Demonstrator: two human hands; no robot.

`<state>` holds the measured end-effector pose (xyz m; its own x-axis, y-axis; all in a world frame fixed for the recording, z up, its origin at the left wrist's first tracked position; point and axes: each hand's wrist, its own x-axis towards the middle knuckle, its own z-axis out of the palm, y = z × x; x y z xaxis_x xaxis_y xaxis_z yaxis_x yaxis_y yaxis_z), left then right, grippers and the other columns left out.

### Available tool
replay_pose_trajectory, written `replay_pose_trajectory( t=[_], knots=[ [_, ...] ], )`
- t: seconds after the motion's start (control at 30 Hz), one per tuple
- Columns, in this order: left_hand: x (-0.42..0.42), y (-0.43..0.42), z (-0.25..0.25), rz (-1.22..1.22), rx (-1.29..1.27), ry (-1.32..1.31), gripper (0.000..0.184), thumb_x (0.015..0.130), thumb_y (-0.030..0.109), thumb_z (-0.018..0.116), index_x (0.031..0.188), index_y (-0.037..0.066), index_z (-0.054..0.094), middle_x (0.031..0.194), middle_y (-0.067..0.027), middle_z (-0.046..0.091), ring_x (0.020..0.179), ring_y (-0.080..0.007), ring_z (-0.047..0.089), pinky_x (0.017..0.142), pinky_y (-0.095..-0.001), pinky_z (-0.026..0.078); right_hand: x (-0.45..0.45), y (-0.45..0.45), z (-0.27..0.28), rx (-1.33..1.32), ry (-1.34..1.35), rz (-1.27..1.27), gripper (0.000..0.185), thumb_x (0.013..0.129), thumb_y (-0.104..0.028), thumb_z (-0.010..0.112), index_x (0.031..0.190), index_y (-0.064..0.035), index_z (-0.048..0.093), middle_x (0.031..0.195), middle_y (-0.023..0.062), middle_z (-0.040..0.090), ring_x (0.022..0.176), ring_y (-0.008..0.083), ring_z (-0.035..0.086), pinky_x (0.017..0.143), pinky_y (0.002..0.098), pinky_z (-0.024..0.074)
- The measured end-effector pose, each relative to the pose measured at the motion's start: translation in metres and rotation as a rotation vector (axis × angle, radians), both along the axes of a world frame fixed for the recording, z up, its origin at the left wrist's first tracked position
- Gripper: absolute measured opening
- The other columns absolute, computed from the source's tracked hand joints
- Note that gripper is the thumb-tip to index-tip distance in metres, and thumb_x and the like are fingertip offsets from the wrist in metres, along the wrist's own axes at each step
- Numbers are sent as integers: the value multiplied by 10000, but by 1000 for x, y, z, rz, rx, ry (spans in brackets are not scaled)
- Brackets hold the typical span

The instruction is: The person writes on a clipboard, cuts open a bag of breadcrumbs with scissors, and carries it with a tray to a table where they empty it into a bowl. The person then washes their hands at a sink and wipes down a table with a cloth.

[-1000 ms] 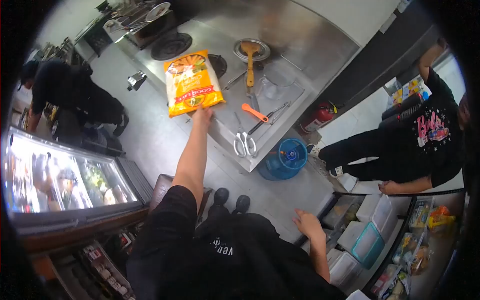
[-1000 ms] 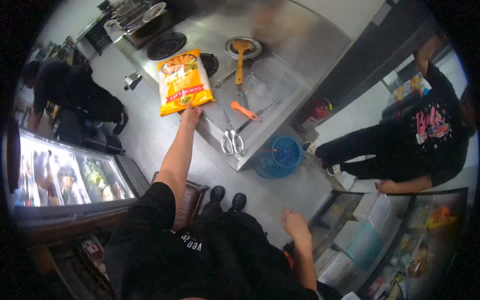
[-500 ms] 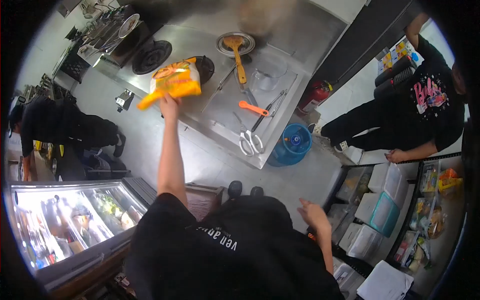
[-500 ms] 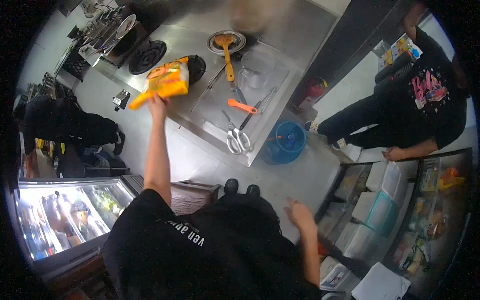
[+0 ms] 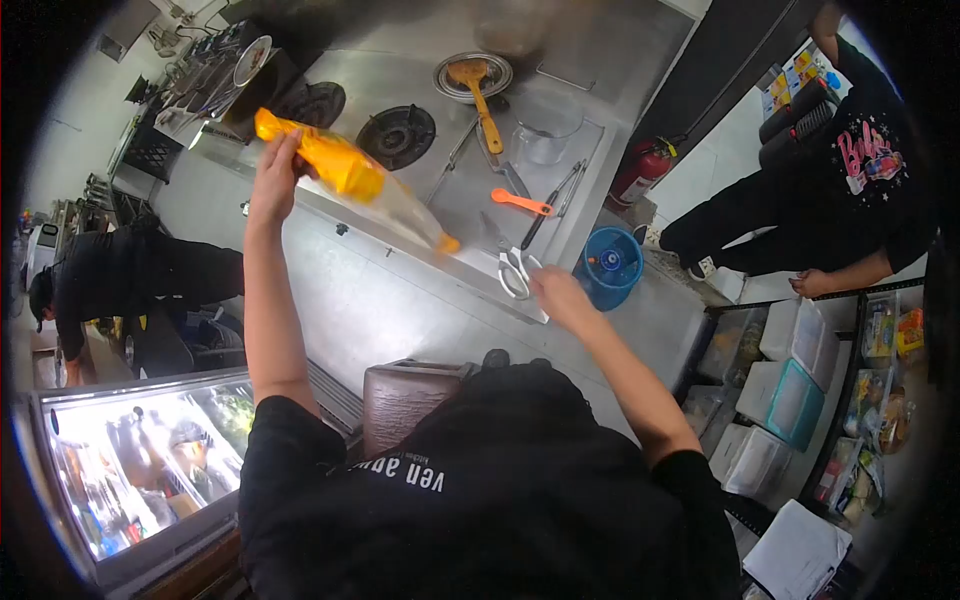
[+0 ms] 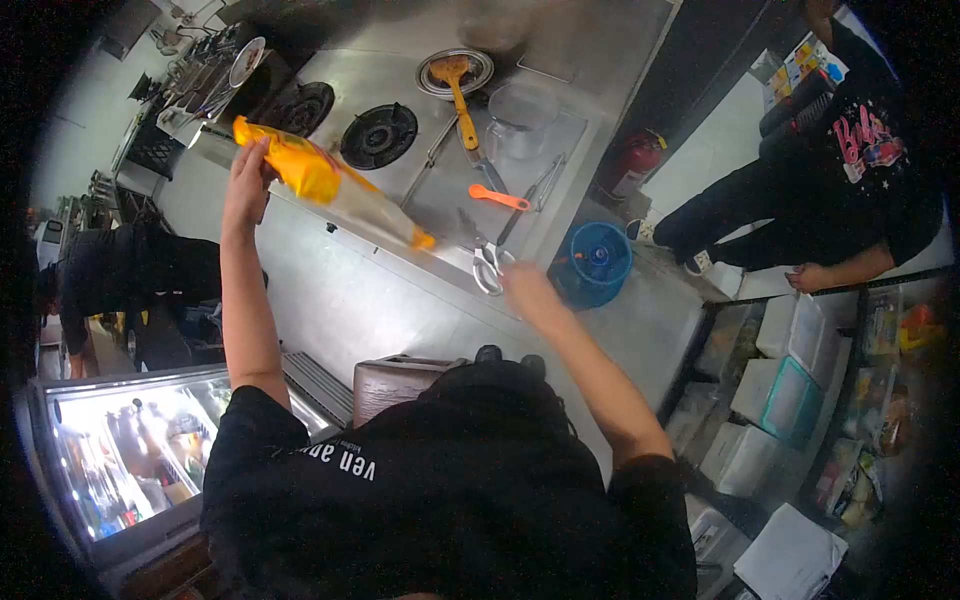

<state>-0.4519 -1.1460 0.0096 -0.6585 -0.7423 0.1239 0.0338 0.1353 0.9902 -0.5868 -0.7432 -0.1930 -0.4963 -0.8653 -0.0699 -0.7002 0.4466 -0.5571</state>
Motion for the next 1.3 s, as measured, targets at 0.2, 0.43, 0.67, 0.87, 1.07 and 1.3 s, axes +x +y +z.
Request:
replay_pose_trajectory(
  t=[0.2, 0.43, 0.67, 0.87, 1.07, 1.3],
  knots=[
    [6, 28, -4, -490, -373, -376, 325, 986, 266, 481, 1121, -18, 567, 902, -46, 625, 828, -109, 584, 764, -263, 480, 8, -48, -44, 187, 113, -11, 363, 871, -203, 565, 1179, -13, 531, 997, 193, 586, 922, 362, 612, 815, 448, 496],
    [-2, 50, 34, -722, -554, -558, 316, 994, 251, 461, 1086, -41, 541, 897, -79, 604, 836, -135, 543, 766, -296, 446, -1, -40, 2, 286, -140, -160, 495, 802, -168, 614, 1250, -15, 471, 1157, 238, 557, 1019, 391, 593, 867, 464, 483],
    [-28, 78, 89, -882, -1082, -514, 164, 932, 130, 477, 858, -17, 471, 789, -182, 475, 806, -375, 512, 730, -395, 436, -46, 25, -20, -6, -373, -104, 556, 726, -191, 682, 1206, 11, 486, 1158, 196, 592, 1046, 340, 600, 887, 430, 476],
    [-47, 110, 39, -490, -1198, -453, 120, 914, 130, 510, 893, 12, 517, 820, -160, 529, 815, -359, 565, 692, -414, 453, -68, 48, 64, -389, -960, -329, 490, 754, -136, 769, 1150, -27, 502, 1083, 160, 603, 996, 200, 627, 734, 252, 511],
    [-48, 126, 17, -181, -1062, -281, 180, 891, 215, 603, 911, 37, 595, 783, -129, 570, 778, -280, 605, 669, -367, 470, -93, -40, 145, -1001, -884, 72, 463, 794, -32, 715, 1183, -69, 468, 1151, 111, 621, 1029, 200, 615, 772, 303, 509],
    [-58, 158, 23, -147, -1276, -268, 251, 766, 277, 720, 938, 102, 669, 772, -79, 589, 748, -269, 592, 659, -378, 477, -93, -84, 162, -673, -32, 142, 440, 797, -23, 664, 1182, -43, 452, 954, 54, 673, 861, 150, 624, 765, 288, 482]
  ],
)
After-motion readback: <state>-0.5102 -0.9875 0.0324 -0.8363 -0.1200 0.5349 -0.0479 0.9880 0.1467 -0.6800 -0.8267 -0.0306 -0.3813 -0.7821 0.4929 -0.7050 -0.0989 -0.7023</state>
